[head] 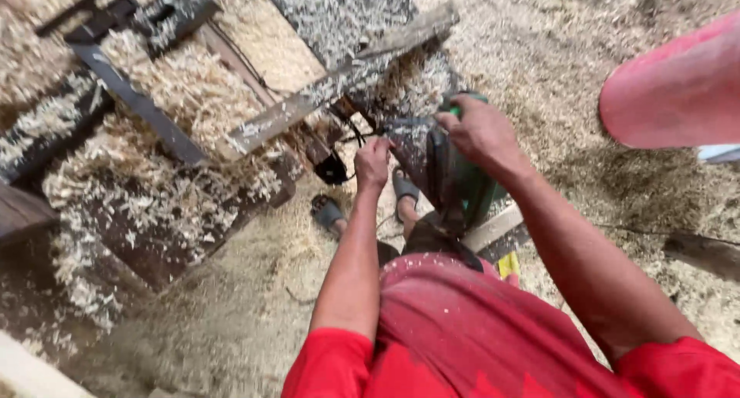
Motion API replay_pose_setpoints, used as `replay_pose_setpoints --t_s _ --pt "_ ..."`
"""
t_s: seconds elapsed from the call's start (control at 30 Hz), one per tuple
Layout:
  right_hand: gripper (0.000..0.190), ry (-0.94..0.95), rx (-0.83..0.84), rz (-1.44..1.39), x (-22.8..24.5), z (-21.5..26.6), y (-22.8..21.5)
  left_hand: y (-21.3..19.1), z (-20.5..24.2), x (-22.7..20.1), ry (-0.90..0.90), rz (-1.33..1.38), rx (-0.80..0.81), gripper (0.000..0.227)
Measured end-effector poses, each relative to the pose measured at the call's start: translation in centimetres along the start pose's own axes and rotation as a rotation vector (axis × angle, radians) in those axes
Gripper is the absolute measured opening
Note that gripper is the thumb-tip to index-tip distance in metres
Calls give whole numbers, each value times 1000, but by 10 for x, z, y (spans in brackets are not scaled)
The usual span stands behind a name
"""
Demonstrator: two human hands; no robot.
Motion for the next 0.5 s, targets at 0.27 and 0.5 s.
replay_pose_setpoints --t_s 0.27,0.5 --pt "44 -25 21 190 5 43 -2 -7 -13 -16 -123 -146 -12 38" --pt "30 -162 -116 210 15 18 17 -4 -26 -19 -13 -356 -135 40"
Point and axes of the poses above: each hand's wrist, its own z-axis away from the middle knuckle, its own y-axis out of the palm, x = y × z, the point moved 8 cm from there along -z, towards the middle knuckle, and after that the axes turned 12 degrees about z, right-handed, at the moved point
